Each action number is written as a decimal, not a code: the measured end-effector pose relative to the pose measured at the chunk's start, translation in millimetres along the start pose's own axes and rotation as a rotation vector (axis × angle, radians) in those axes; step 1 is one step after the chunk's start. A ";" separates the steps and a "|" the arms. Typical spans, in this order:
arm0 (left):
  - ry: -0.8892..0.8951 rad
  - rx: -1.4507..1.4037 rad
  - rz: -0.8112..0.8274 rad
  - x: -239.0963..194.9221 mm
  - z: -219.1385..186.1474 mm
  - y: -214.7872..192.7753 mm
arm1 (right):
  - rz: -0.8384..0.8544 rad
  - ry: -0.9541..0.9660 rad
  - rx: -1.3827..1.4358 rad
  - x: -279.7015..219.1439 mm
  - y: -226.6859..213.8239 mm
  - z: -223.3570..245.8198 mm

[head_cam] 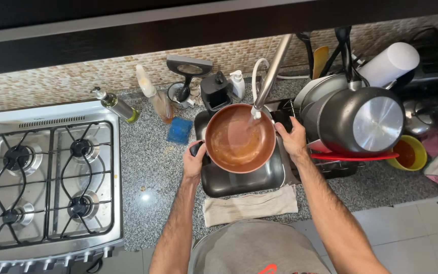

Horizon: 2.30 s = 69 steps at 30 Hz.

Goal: Washing a ladle and two pots in a kitchen sink using a sponge.

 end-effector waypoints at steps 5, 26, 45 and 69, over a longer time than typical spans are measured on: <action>0.068 0.211 0.028 15.0 -37.4 2.2 | -0.011 0.022 0.044 -14.6 6.5 16.9; -0.342 0.148 0.161 12.7 -31.1 -4.7 | -0.056 0.157 -0.204 -54.9 -18.3 -14.9; -0.393 0.199 0.180 4.1 -46.9 1.6 | -0.035 0.247 -0.244 -61.2 -21.0 -9.6; 0.090 0.017 0.619 -14.5 -112.5 33.3 | 0.120 -0.066 -0.023 -64.4 -32.7 -2.2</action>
Point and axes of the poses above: each hand's wrist, its own x-axis towards the middle knuckle, its own y-axis out of the palm, z = x × y, the point moved 4 cm from there along x, towards the middle knuckle, and after that the axes turned 6 degrees about z, right-handed, at the moved point
